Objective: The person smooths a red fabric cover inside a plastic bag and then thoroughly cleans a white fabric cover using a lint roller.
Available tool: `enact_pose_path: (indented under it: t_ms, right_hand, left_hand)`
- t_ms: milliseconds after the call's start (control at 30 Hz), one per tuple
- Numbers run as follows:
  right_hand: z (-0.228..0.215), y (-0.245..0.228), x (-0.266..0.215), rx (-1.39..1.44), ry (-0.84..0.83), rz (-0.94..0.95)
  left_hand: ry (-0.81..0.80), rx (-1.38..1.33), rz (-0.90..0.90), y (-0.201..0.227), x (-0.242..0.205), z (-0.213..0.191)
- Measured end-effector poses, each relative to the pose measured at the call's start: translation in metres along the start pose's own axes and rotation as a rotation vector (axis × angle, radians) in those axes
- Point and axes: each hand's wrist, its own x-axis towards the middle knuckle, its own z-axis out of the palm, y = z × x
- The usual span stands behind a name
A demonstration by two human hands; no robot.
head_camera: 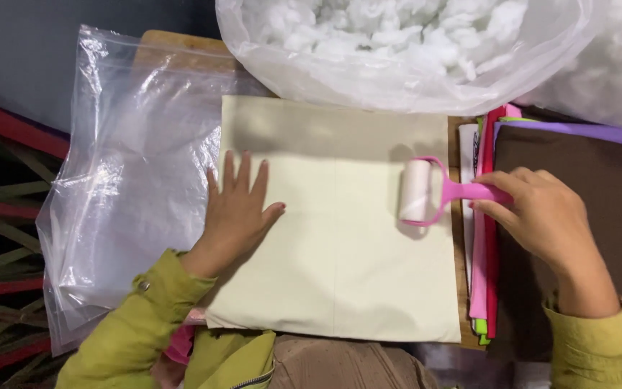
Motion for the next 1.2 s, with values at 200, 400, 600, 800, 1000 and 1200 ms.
enact_pose_path:
  t_ms: [200, 400, 600, 800, 1000, 1200]
  right_hand:
    - [0.001, -0.067, 0.046, 0.363, 0.066, -0.281]
    - [-0.015, 0.024, 0.053, 0.065, -0.022, -0.017]
    - [0.000, -0.052, 0.097, 0.502, -0.018, -0.201]
    - [0.018, 0.054, 0.072, 0.259, 0.103, 0.023]
    - [-0.020, -0.053, 0.007, 0.468, 0.019, -0.023]
    - [0.010, -0.005, -0.047, 0.307, 0.044, -0.111]
  left_hand:
    - [0.510, 0.142, 0.358, 0.034, 0.062, 0.037]
    - [0.057, 0.090, -0.024, -0.015, 0.072, -0.004]
    - [0.449, 0.126, 0.300, 0.032, 0.102, 0.002]
    - [0.035, 0.114, -0.061, -0.021, 0.088, -0.022]
    - [-0.012, -0.003, 0.168, 0.056, 0.014, -0.016]
    - [-0.076, -0.036, 0.037, 0.019, -0.041, -0.015]
